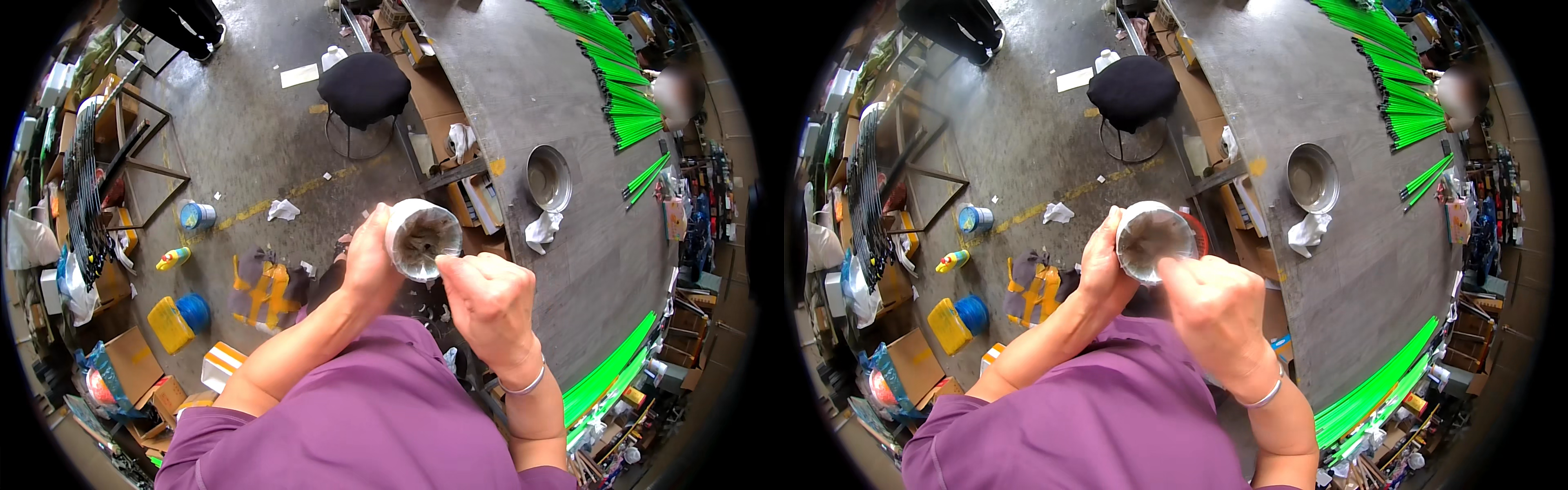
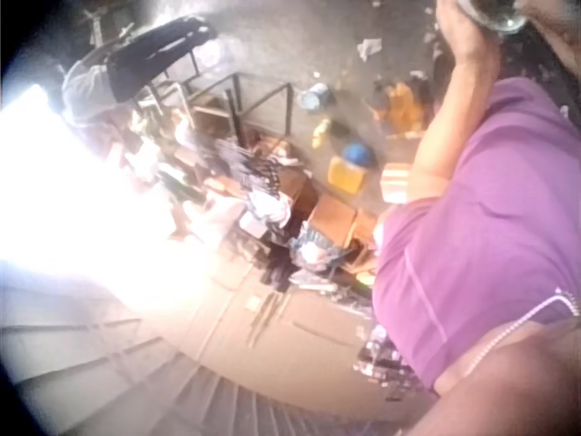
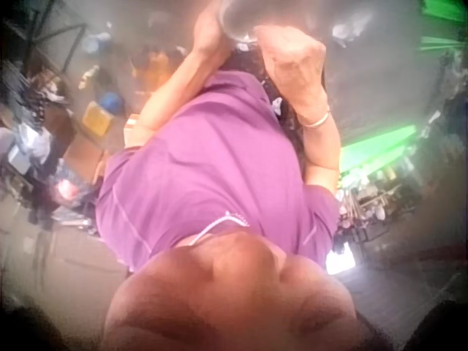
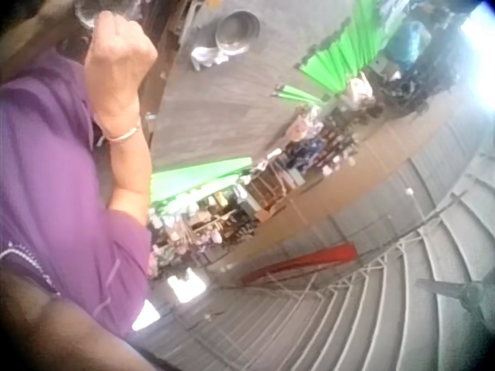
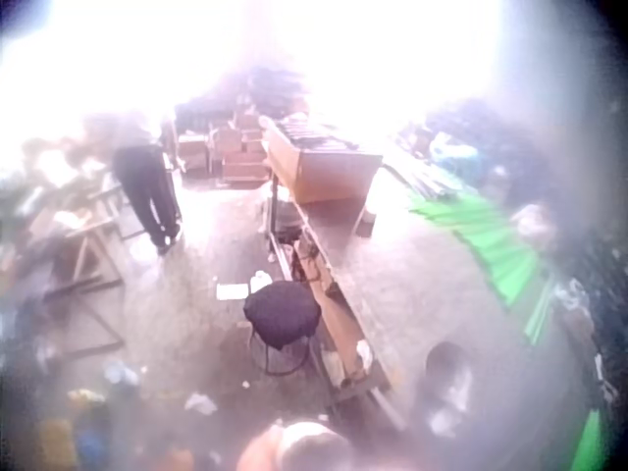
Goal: The person picks up a small cylindrical container and walks through a cluttered workshop. They use a white cloth to wipe the inside of the container and then use a small tool to scrape the interior surface.
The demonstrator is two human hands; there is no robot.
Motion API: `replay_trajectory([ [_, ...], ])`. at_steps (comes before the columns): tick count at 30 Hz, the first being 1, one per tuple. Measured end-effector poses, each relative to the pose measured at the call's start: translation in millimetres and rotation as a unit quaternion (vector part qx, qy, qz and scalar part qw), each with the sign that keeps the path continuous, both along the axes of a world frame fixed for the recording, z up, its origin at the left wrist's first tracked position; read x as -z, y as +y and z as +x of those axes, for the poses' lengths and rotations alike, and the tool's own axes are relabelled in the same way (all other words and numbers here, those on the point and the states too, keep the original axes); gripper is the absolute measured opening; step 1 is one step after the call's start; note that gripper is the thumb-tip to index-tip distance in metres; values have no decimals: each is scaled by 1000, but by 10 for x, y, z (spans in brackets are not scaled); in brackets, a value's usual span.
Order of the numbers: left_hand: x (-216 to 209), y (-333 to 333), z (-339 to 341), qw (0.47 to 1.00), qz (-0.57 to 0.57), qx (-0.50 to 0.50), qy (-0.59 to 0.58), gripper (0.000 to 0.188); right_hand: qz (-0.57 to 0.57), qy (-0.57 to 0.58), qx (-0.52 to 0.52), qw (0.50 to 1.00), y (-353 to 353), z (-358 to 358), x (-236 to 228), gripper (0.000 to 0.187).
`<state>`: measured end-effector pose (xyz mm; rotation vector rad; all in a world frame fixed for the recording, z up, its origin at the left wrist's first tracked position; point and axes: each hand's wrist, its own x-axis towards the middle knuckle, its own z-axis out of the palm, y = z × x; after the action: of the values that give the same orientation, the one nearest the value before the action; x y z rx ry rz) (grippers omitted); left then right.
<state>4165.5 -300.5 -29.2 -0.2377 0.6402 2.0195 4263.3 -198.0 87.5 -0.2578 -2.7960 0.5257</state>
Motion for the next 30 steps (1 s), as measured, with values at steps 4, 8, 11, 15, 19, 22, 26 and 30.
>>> replay_trajectory([
  [4,-8,5,8,1000,-15,-12,-7,38,-10,8,25,1000,21,38,-87,12],
  [8,-56,20,-7,999,-32,-8,-2,38,34,-14,6,999,52,66,43,10],
  [11,-28,13,9,999,-35,-5,-10,38,29,14,21,999,26,34,-79,12],
  [15,-133,17,16,999,-46,-4,-13,37,65,-13,2,998,68,41,34,13],
  [19,-71,28,-1,999,-34,-9,11,37,73,10,12,997,37,12,-86,11],
  [22,-91,36,15,999,-38,-22,12,34,73,-27,-15,997,42,58,32,9],
  [26,-36,14,19,999,-23,-24,10,33,95,8,7,995,54,42,-36,15],
  [30,-98,11,21,998,-59,-23,7,34,57,-8,-12,998,3,157,-38,19],
])
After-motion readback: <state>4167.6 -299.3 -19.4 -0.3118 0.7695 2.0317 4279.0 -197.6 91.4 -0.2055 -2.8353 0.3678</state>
